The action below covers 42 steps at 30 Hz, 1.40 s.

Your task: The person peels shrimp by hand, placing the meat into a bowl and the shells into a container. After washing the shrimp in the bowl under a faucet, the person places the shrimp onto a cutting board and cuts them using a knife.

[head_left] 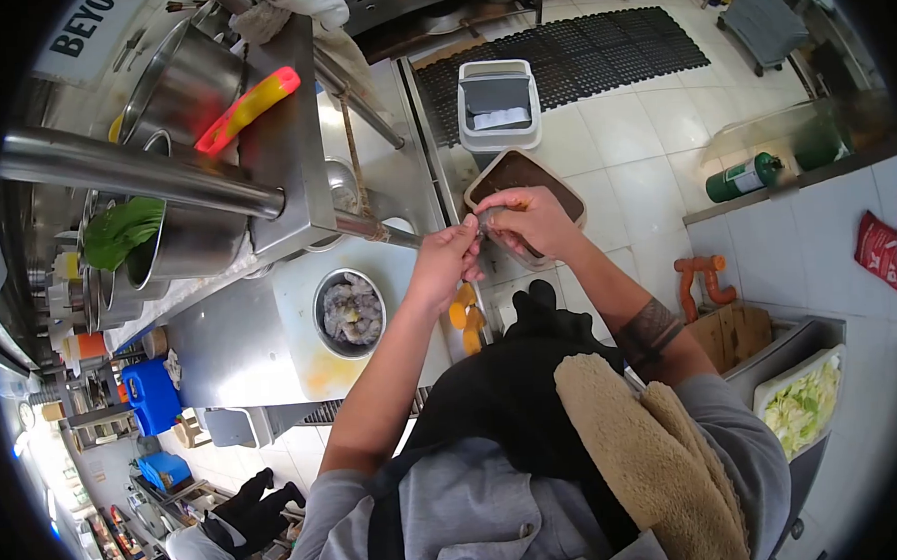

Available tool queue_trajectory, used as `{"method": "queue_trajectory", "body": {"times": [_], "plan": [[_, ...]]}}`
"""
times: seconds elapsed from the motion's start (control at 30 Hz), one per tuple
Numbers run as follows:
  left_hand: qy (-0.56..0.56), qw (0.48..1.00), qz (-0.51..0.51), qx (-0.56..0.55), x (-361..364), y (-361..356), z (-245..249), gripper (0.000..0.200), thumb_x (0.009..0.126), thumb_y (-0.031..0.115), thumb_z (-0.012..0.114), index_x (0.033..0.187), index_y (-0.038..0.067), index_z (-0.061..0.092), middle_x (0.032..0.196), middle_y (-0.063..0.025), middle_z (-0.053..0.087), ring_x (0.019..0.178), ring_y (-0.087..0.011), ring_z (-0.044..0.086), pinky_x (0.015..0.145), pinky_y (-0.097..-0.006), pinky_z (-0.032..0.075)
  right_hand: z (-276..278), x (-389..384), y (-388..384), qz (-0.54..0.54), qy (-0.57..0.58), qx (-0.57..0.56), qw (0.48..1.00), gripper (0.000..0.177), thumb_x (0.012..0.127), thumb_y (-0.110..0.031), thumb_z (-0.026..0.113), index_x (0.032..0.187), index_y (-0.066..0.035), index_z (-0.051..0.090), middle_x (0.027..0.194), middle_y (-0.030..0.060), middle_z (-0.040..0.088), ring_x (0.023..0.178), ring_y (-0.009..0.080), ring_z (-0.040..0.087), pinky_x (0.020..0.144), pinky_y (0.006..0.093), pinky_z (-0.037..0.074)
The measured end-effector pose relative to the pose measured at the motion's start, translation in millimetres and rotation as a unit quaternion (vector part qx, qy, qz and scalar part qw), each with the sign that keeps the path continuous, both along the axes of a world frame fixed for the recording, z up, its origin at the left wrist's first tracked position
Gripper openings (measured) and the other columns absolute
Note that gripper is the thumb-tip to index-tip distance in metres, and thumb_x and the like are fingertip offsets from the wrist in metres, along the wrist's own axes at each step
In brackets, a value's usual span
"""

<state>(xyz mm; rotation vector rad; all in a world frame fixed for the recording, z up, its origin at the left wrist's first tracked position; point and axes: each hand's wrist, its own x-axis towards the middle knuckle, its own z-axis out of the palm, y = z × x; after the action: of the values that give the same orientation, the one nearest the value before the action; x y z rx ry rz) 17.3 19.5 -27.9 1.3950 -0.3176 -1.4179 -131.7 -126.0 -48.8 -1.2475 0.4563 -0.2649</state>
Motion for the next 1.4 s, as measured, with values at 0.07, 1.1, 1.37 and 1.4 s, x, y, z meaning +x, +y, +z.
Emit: {"method": "queue_trajectory", "body": {"times": [0.07,1.1,1.37,1.4], "plan": [[-0.010,1.000,-0.016,-0.003,-5,-1,4,0.046,0.106,0.044,0.063,0.079,0.007,0.057,0.060,0.0022,0.046,0.049,-0.0113,0.046,0.055,-0.0304,0.049,-1,-1,3,-0.050,-0.004,0.073,0.996,0.020,0.097,-0.013,0.069,0.109,0.003,0.074,0.073,0.0069,0.067,0.055,0.0113,0.061,0.048,0.0268,0.047],[-0.282,0.958,-0.045,-0.019,-27,-22,-17,0.038,0.108,0.025,0.058,0.076,0.003,0.059,0.064,-0.0042,0.054,0.058,-0.0164,0.052,0.061,-0.0347,0.047,5,-27,-9,-0.058,0.109,-0.272,0.954,0.022,0.104,-0.013,0.060,0.121,-0.003,0.070,0.102,0.0092,0.073,0.087,0.0151,0.068,0.080,0.0318,0.054],[-0.539,0.818,-0.200,0.003,1,-72,-19,0.055,0.108,0.049,0.045,0.102,0.001,0.071,0.103,-0.0246,0.073,0.101,-0.0444,0.069,0.089,-0.0478,0.053,-3,-78,-52,-0.266,0.075,0.059,0.959,0.026,0.107,-0.014,0.054,0.126,-0.002,0.067,0.099,0.0067,0.071,0.074,0.0126,0.062,0.071,0.0269,0.054],[-0.539,0.819,-0.195,0.003,-2,-77,-8,0.055,0.108,0.049,0.045,0.102,0.001,0.071,0.103,-0.0246,0.073,0.101,-0.0444,0.069,0.089,-0.0478,0.053,0,-79,-51,-0.262,0.075,0.055,0.961,0.026,0.107,-0.014,0.054,0.126,-0.002,0.067,0.099,0.0067,0.071,0.074,0.0126,0.062,0.071,0.0269,0.054]]}}
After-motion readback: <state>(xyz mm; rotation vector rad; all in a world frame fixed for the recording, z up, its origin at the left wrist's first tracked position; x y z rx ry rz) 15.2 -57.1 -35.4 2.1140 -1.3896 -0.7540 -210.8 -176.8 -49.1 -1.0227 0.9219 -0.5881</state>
